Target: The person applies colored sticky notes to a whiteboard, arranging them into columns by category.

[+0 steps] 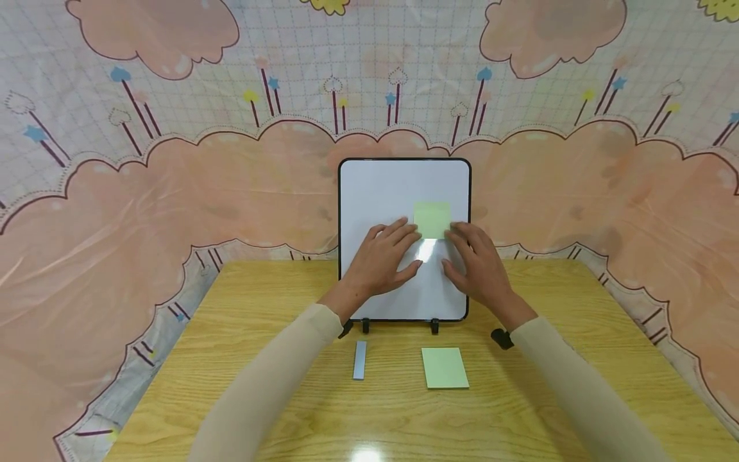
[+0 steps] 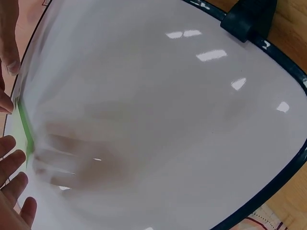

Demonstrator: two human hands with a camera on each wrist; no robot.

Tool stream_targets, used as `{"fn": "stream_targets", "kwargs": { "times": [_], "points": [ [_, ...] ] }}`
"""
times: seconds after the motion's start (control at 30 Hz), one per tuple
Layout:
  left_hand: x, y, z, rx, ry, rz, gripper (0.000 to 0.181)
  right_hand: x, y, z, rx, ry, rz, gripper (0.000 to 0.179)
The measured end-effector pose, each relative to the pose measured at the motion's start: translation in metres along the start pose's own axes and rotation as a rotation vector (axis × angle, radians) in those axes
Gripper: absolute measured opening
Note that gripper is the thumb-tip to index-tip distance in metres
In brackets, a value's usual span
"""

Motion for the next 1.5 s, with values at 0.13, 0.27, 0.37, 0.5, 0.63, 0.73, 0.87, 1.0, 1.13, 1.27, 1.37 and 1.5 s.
{"fn": "stream_targets", "kwargs": {
  "times": [0.13, 0.27, 0.37, 0.5, 0.63, 0.73, 0.87, 1.0, 1.13, 1.27, 1.37, 1.5],
  "points": [
    [0.002, 0.003, 0.0, 0.008, 0.006, -0.003, 0.057, -0.001, 0.002, 0.0, 0.005, -0.008, -0.003, 0.06],
    [0.005, 0.006, -0.001, 0.018, 0.03, -0.007, 0.057, -0.004, 0.003, -0.002, 0.005, -0.016, -0.012, 0.06],
    [0.008, 0.01, -0.001, 0.03, 0.065, -0.005, 0.056, -0.009, 0.004, -0.004, 0.002, -0.022, -0.023, 0.06],
    [0.011, 0.014, 0.001, 0.045, 0.093, 0.005, 0.054, -0.017, 0.005, -0.006, 0.007, -0.041, -0.036, 0.06],
    [0.013, 0.019, 0.002, 0.044, 0.1, 0.004, 0.053, -0.023, 0.009, -0.007, 0.02, -0.059, -0.042, 0.061],
    [0.015, 0.022, 0.003, 0.045, 0.11, 0.0, 0.052, -0.025, 0.012, -0.007, 0.021, -0.061, -0.037, 0.06],
    [0.018, 0.028, 0.005, 0.04, 0.126, 0.0, 0.051, -0.028, 0.017, -0.006, 0.02, -0.067, -0.026, 0.06],
    [0.021, 0.032, 0.009, 0.029, 0.148, -0.001, 0.051, -0.032, 0.023, -0.006, 0.009, -0.084, -0.014, 0.06],
    [0.024, 0.038, 0.012, 0.024, 0.185, -0.014, 0.05, -0.035, 0.029, -0.005, -0.004, -0.095, -0.004, 0.059],
    [0.027, 0.043, 0.016, 0.01, 0.216, -0.024, 0.049, -0.036, 0.036, -0.004, -0.009, -0.098, 0.01, 0.06],
    [0.03, 0.047, 0.02, -0.001, 0.228, -0.028, 0.049, -0.037, 0.04, -0.005, -0.014, -0.11, 0.02, 0.059],
    [0.033, 0.053, 0.024, -0.016, 0.24, -0.042, 0.047, -0.04, 0.045, -0.005, -0.01, -0.135, 0.022, 0.057]
  ]
}}
Point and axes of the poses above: each hand's wrist, its own y-axis away from the middle knuckle, its own z-axis out of the palm, x = y × z, the point moved 5 cm from there along -y, towards the middle knuckle, and after that the axes turned 1 degree about -x, right-handed, at the moved point
